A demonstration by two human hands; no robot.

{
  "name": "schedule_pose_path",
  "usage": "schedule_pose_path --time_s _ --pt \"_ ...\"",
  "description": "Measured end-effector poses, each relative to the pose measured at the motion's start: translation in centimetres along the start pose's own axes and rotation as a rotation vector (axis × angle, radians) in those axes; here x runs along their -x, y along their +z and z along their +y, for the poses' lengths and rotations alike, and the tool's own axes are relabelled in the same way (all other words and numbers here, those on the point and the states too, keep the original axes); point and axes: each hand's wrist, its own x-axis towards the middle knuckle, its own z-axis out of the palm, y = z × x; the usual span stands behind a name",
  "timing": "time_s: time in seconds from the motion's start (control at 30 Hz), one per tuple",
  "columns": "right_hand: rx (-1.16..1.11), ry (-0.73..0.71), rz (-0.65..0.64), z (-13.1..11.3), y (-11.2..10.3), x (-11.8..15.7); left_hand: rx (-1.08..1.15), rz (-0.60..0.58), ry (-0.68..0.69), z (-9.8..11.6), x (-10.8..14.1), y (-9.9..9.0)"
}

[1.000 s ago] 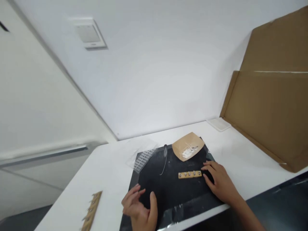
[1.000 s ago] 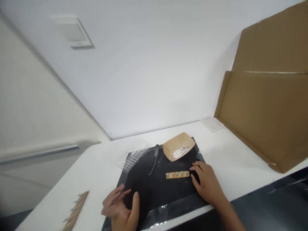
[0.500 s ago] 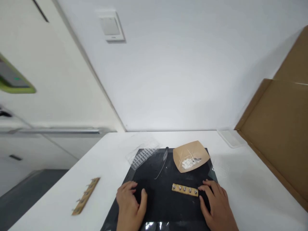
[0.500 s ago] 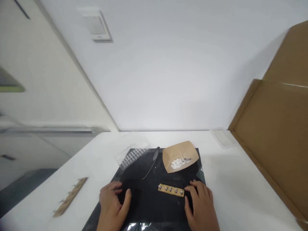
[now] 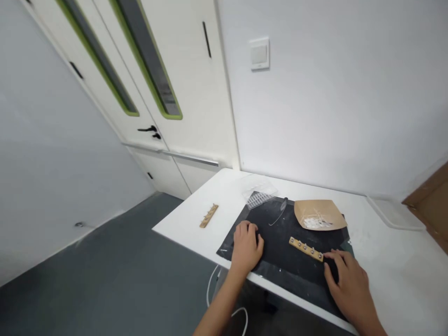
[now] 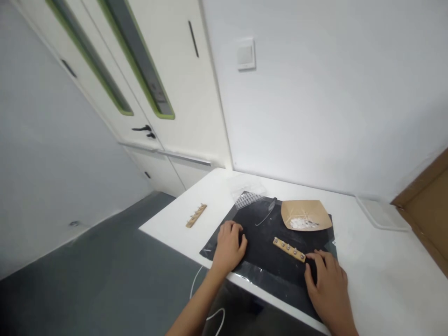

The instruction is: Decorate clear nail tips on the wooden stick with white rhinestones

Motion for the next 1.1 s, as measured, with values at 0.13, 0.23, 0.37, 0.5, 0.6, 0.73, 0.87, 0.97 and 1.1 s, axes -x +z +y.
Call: schedule_pose_path --time_s 0.13,0.23,0.37,0.5,0.6,0.73,0.87,0.97,1.1 --pt "0.005 -0.030 0.027 0.4 0.3 0.0 0.012 -0.024 0.031 -0.1 0.5 -0.4" --pt "0.008 -0.028 0.017 0.4 0.3 0.0 0.017 -0.027 0.045 0.0 0.6 -0.3" --pt "-0.015 0.008 -0.007 -0.2 -0.1 0.1 0.018 -0.076 0.081 0.0 0.3 0.3" --pt "-0.033 0.068 0.017 -1.0 -0.4 0.0 -0.011 -0.113 0.097 -0.4 -0.1 0.8" --pt "-0.034 0.089 0.037 -1.2 -0.3 -0.1 0.001 -0.107 0.120 -0.9 -0.3 0.9" --pt "-0.021 0.093 0.029 -1.0 -0.2 -0.3 0.013 -0.104 0.138 -1.0 -0.3 1.0" --pt "0.002 0.075 0.030 -0.9 -0.3 -0.2 0.006 -0.101 0.123 -0.8 -0.5 1.0" --pt "0.005 0.063 0.006 -1.0 -0.4 -0.2 0.041 -0.005 0.143 -0.1 -0.4 0.9" --pt "-0.009 0.061 -0.058 -1.0 -0.5 -0.4 0.232 0.274 0.298 3.1 0.3 -0.7"
